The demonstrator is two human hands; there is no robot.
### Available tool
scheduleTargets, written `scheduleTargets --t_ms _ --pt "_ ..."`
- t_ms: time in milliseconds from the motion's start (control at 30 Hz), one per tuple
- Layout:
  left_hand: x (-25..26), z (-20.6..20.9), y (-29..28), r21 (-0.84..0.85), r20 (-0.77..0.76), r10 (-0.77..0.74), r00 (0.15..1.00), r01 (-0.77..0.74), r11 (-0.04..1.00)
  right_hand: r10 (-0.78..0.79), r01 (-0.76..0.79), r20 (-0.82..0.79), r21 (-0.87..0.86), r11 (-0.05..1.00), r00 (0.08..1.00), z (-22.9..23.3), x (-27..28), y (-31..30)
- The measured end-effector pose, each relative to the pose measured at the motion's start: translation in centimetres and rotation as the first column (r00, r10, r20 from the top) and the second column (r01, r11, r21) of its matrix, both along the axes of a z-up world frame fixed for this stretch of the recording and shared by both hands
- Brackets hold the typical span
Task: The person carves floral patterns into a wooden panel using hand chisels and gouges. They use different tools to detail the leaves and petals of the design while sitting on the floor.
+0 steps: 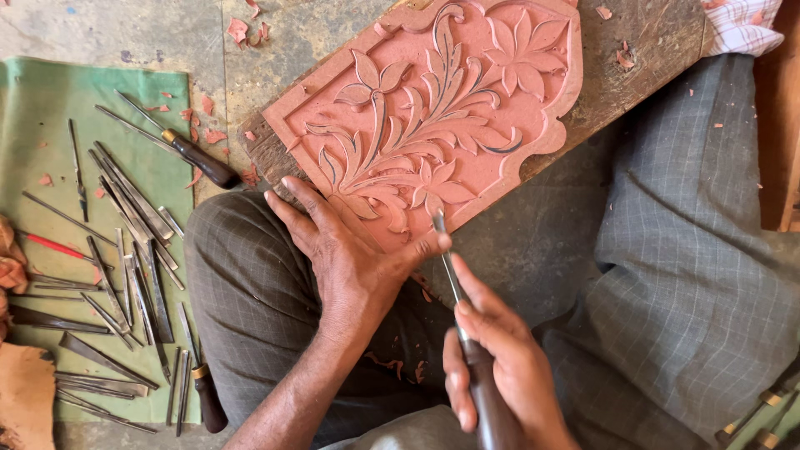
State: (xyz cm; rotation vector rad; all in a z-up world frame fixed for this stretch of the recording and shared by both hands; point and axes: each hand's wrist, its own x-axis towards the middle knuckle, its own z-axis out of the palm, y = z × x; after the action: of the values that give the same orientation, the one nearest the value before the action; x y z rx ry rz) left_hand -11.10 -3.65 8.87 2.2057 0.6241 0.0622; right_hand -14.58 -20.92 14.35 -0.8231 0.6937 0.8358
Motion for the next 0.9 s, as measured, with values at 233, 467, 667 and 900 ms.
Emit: scheduleTargets --t_ms 233,467,667,900 --pt "-0.4 0.0 0.6 -0.038 0.025 -0.048 0.999 0.049 0.998 0.079 -0.077 0.186 -0.017 0.997 0.979 0.6 -0.4 -1.5" --pt "-3.1 2.5 5.8 -0.116 0.214 -0.083 0.973 0.109 0.987 -0.071 0.025 0.454 0.107 0.994 0.888 -2.2 -4.1 -6.4" --pt "-3.0 -0.2 18.3 0.252 0.31 0.12 0.943 -0.204 0.946 -0.098 -0.015 0.518 0.209 0.978 0.85 -2.6 -5.6 -13.8" --pt "3.2 -5.8 25.0 0.071 -0.206 0.293 0.934 -0.284 0.956 -0.202 0.167 0.571 0.114 0.979 0.795 -1.8 -8.5 -21.2"
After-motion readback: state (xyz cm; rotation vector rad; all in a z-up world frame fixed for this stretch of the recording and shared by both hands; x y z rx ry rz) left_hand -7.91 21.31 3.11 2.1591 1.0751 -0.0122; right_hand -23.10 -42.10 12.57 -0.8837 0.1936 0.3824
